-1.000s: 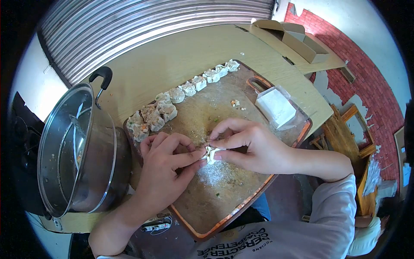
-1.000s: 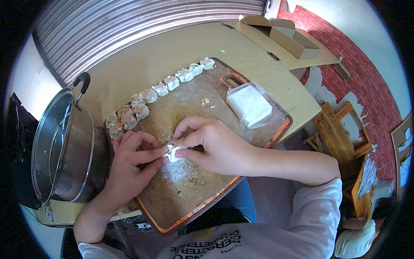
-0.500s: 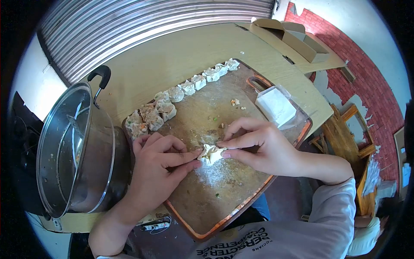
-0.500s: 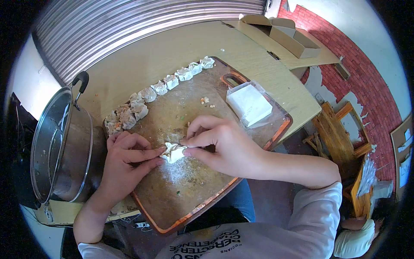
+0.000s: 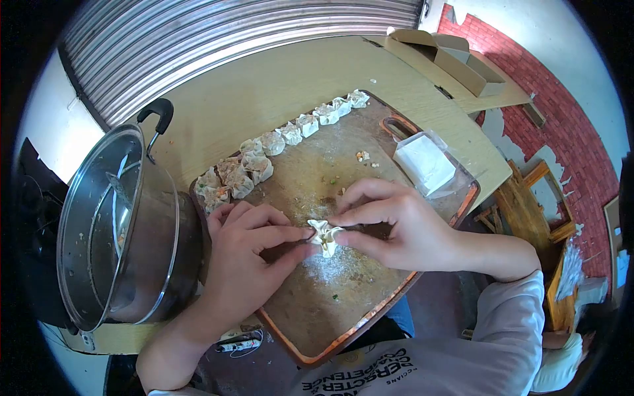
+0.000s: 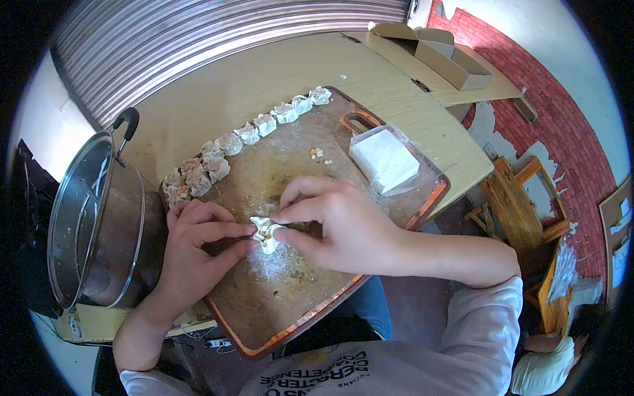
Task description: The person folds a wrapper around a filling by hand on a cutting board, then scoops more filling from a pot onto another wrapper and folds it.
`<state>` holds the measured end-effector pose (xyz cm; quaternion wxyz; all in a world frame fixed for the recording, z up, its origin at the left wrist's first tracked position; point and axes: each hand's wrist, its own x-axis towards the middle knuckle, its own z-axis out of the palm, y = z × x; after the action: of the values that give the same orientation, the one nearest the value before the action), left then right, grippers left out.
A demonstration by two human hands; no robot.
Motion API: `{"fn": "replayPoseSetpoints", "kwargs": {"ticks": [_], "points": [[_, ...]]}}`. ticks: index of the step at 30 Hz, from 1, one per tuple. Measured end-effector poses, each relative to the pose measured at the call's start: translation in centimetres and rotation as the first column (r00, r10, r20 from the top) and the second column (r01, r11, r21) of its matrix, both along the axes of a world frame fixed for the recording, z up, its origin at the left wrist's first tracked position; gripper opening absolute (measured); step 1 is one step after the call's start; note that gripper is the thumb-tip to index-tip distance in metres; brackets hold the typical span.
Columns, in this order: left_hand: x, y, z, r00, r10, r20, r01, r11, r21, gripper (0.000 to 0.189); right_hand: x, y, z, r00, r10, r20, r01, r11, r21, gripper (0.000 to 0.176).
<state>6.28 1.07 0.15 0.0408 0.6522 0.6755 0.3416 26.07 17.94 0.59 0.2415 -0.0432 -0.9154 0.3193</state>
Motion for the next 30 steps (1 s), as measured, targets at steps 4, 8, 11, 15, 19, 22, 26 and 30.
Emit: {"fn": "replayPoseSetpoints", "kwargs": {"ticks": [4, 8, 11, 15, 19, 22, 26, 30], "points": [[-0.1, -0.5, 0.6, 0.998, 0.031, -0.054, -0.032, 0.999, -0.005, 0.039, 0.9, 0.4, 0.3, 1.000, 0.003, 0.026, -0.004, 1.000, 0.029, 0.027], [0.1, -0.5, 0.4, 0.995, -0.034, -0.098, 0.026, 0.997, -0.076, 0.040, 1.4, 0.3, -0.4, 0.995, -0.023, 0.097, 0.013, 0.995, 0.097, 0.020], [0.4, -0.3, 0.1, 0.994, -0.051, -0.101, 0.044, 0.997, -0.068, 0.036, 1.3, -0.3, -0.4, 0.996, -0.062, 0.064, 0.049, 0.981, 0.187, 0.016], [0.4, 0.1, -0.3, 0.993, -0.034, -0.113, 0.031, 0.999, -0.029, 0.029, 1.1, -0.5, -0.6, 0.996, -0.069, 0.053, 0.057, 0.977, 0.207, 0.012], [0.5, 0.3, -0.4, 0.989, -0.024, -0.148, 0.024, 1.000, 0.000, 0.025, 1.2, -0.6, -0.5, 0.998, -0.066, 0.015, 0.058, 0.948, 0.313, 0.012], [0.6, 0.3, -0.6, 0.983, -0.024, -0.184, 0.027, 0.999, 0.017, 0.022, 1.0, -0.6, -0.8, 0.998, -0.055, -0.010, 0.056, 0.937, 0.344, 0.011], [0.6, 0.4, -0.5, 0.986, -0.017, -0.163, 0.017, 1.000, -0.002, 0.021, 0.7, -0.6, -0.9, 0.998, -0.043, -0.048, 0.057, 0.935, 0.350, 0.004], [0.5, 0.2, -0.3, 0.987, -0.019, -0.159, 0.015, 1.000, -0.022, 0.024, 1.0, -0.5, -0.4, 0.999, -0.031, 0.012, 0.025, 0.938, 0.345, 0.012]]}}
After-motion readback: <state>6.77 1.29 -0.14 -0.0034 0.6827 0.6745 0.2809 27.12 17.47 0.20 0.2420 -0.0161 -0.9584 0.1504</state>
